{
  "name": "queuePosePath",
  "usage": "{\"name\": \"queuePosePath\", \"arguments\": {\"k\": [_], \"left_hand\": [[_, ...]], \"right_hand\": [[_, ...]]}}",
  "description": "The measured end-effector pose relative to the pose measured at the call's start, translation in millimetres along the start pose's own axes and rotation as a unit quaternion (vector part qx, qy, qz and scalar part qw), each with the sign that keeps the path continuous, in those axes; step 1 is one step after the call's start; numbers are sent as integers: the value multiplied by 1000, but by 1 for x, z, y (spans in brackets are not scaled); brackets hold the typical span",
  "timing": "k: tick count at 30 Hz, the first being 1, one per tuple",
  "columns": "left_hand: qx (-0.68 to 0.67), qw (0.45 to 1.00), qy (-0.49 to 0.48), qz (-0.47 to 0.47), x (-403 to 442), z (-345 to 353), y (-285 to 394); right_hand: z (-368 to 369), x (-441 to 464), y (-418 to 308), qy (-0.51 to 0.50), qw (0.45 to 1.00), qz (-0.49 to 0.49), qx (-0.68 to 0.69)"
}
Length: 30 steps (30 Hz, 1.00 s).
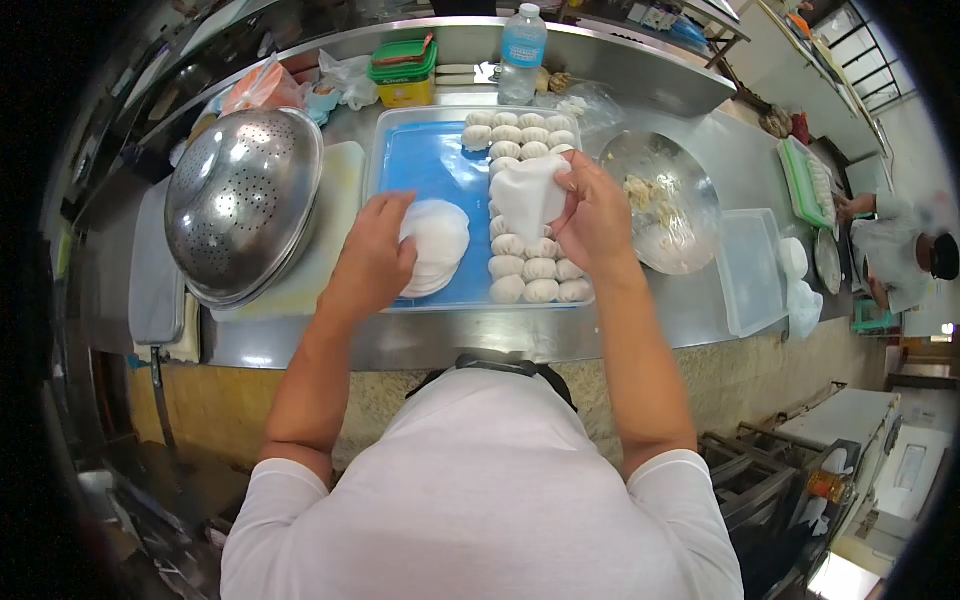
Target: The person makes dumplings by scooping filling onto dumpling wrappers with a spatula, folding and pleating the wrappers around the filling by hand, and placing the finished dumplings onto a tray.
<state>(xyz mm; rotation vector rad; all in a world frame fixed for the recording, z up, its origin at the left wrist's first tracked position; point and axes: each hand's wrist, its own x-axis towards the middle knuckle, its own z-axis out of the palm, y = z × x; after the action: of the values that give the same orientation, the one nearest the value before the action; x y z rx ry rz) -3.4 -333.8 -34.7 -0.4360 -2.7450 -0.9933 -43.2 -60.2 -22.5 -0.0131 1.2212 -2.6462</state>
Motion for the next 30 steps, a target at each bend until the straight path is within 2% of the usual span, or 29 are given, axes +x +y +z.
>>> {"name": "queuePosePath", "arguments": {"k": [1,2,3,4,5,7,11,12,13,14,16,18,19,20,21,22,23,24,26,30], "left_hand": [[77,988,74,108,2,4,7],[75,988,68,114,8,9,16],[-152,988,2,25,17,14,29],[-367,926,-65,-68,26,15,41],[-530,820,-176,-126,36,10,51],[-537,812,-206,-97,43,23,60],[-516,805,-288,-46,57,40,106],[-513,805,-296,-40,58,48,121],[-555,766,-322,-37,58,57,139],[-593,726,-346,-36,60,66,156],[-581,722,-375,-39,63,82,181],[-426,812,-398,-39,66,95,204],[-283,880,-379,38,70,102,212],[-279,879,-384,38,74,115,214],[-148,935,-306,102,79,136,209],[-12,962,-218,164,87,156,204],[68,947,-271,156,99,175,198],[71,948,-272,153,105,194,193],[247,897,-351,107,108,228,186],[205,898,-385,58,116,254,187]], "right_hand": [[9,-8,-6,-9,1000,-2,-7],[11,-13,-8,-2,1000,-6,-4],[12,-19,-10,-31,999,20,15],[12,-24,-12,-61,997,45,33],[10,-30,-10,-57,997,38,33],[-2,-46,-6,-28,999,-19,-41],[-62,-83,-16,-43,998,-31,-32],[-76,-92,-14,-60,997,-11,39],[-83,-101,-16,-80,991,8,110],[-85,-110,-14,-81,990,-1,113],[-80,-127,-7,-138,962,-41,233],[-100,-137,-13,-167,939,-52,295],[-112,-144,-19,-50,970,-35,236],[-125,-151,-25,68,982,-15,174],[-142,-158,-28,70,981,-16,179],[-164,-165,-30,115,981,-15,154],[-183,-172,-31,157,979,-11,127],[-199,-178,-34,155,979,-8,130],[-223,-191,-39,204,976,-13,73],[-244,-203,-54,230,969,-17,89]]}}
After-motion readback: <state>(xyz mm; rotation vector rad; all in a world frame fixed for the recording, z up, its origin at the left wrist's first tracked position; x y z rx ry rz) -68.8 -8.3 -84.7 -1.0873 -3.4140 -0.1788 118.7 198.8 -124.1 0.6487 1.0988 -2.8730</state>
